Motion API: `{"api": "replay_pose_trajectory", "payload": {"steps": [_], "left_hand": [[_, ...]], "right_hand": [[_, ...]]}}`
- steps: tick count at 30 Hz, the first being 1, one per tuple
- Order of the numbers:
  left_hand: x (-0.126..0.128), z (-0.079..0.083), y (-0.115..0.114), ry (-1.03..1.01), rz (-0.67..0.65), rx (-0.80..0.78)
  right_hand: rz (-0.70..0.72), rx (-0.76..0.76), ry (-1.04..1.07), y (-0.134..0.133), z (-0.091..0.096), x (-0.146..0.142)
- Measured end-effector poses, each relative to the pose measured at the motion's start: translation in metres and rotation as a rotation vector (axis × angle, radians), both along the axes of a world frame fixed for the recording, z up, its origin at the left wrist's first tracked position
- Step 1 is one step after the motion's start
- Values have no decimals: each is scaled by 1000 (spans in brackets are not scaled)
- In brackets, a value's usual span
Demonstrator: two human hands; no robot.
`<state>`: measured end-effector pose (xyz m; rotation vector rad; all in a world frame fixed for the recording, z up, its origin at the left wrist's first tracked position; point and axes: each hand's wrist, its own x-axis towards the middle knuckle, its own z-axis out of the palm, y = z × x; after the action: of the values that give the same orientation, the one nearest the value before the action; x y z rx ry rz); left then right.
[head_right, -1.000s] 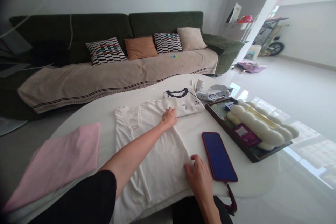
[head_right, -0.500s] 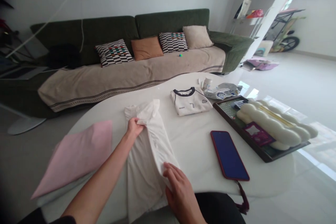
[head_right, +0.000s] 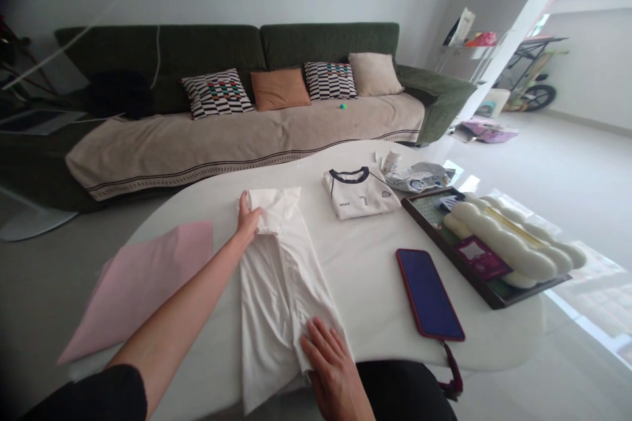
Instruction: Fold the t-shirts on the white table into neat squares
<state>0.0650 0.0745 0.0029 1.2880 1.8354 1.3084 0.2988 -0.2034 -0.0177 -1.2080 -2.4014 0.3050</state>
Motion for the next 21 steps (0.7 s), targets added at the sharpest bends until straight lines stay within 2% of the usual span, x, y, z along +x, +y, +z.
{"api": "replay_pose_trajectory", "payload": {"steps": [3, 5, 7, 9, 11, 12, 16, 21], "left_hand": [[-8, -7, -5, 57, 135, -79], [-6, -5, -4, 167, 133, -42], [4, 2, 5, 344, 21, 36], [18, 10, 22, 471, -155, 77], [34, 15, 42, 488, -274, 55], [41, 16, 53, 482, -294, 34], [57, 14, 92, 445, -277, -86], [55, 8, 117, 357, -305, -205]], "right_hand": [[13, 5, -44, 0, 2, 1], [23, 2, -60, 0, 4, 1], [29, 3, -44, 1, 4, 2], [30, 19, -12, 3, 3, 3], [35, 48, -2, 5, -1, 5], [43, 64, -8, 7, -4, 6], [61, 118, -32, 9, -20, 7], [-134, 121, 74, 4, -32, -3]]}}
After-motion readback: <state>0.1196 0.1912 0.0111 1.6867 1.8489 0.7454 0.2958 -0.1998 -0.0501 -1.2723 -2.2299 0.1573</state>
